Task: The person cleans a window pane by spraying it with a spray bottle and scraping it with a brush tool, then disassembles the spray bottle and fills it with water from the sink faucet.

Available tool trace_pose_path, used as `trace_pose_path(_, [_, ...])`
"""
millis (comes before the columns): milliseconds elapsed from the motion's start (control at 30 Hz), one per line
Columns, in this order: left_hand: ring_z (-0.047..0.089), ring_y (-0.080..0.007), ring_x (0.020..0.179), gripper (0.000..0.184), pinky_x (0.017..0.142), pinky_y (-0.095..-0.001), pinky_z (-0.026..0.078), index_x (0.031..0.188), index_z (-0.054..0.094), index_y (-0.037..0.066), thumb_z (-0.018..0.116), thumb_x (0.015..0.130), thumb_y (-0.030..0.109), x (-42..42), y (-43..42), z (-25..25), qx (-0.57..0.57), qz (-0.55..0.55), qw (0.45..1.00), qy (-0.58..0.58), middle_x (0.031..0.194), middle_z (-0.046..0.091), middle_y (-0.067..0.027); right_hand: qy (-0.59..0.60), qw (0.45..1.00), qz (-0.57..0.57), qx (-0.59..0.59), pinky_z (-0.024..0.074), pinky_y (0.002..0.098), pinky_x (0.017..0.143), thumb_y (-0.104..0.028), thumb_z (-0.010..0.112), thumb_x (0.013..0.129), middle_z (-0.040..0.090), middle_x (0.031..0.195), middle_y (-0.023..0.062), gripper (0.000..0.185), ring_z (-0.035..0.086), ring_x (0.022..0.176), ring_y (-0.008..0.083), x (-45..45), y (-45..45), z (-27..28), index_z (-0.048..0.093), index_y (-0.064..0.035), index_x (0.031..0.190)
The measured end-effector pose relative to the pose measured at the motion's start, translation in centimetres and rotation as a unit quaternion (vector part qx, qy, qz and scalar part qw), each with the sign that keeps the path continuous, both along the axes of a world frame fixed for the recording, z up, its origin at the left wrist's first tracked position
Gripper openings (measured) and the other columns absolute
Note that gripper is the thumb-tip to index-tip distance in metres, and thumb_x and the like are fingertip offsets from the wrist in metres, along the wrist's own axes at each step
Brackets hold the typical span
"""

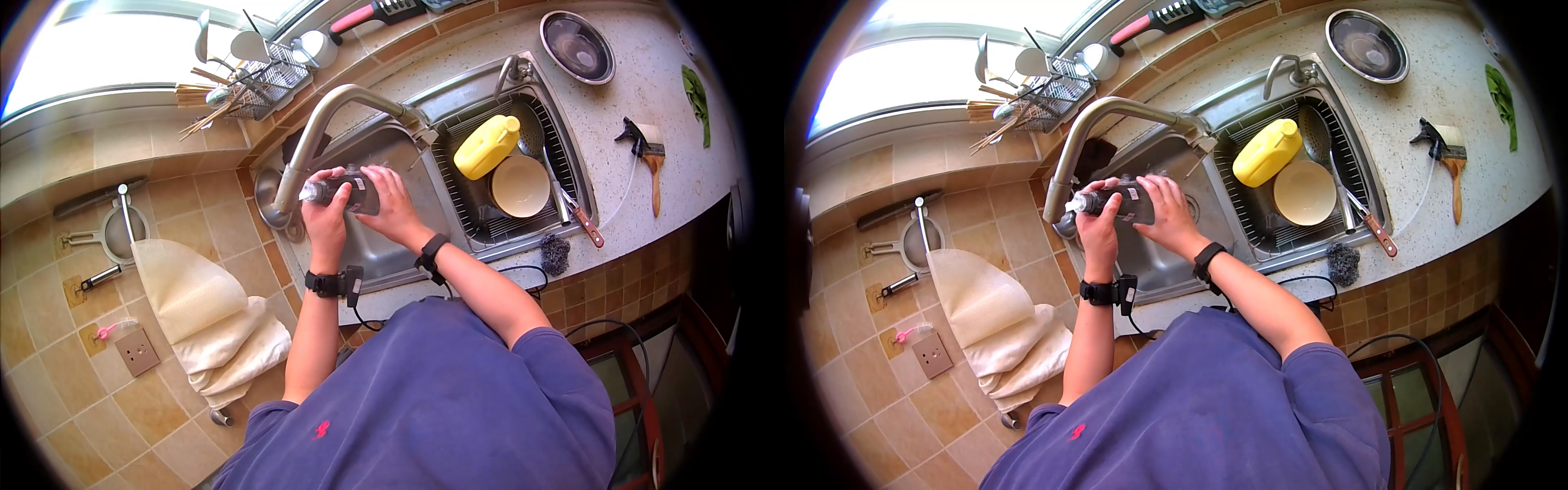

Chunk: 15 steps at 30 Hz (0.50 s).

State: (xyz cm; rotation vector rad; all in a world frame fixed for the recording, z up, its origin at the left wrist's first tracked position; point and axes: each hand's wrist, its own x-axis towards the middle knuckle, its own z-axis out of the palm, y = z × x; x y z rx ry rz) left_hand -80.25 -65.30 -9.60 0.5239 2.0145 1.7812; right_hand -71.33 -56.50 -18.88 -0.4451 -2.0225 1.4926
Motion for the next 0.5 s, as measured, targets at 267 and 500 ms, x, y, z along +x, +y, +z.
trace_pose_path(267, [0.06,-0.0177,0.115,0.052,0.102,-0.0326,0.048,0.135,0.05,0.001,0.071,0.088,-0.003,-0.8,-0.7,0.0,-0.007,-0.045,0.999,-0.001,0.124,0.063,-0.009,0.001,1.0,-0.002,-0.009,0.0379,0.0482,0.111,-0.017,0.087,0.062,0.05,0.135,0.0139,0.085,0.045,0.128,0.0372,-0.1,-0.3,-0.3,0.047,-0.01,0.138])
trace_pose_path(500, [0.055,-0.0202,0.124,0.081,0.105,-0.0353,0.047,0.15,0.035,0.005,0.079,0.082,0.0,-0.4,-2.8,-2.4,-0.036,-0.079,0.992,-0.09,0.137,0.053,-0.009,0.009,1.0,0.004,-0.007,0.0379,0.0481,0.11,-0.019,0.084,0.066,0.049,0.135,0.014,0.081,0.044,0.129,0.0371,-0.4,-0.2,0.2,0.048,-0.0104,0.138])
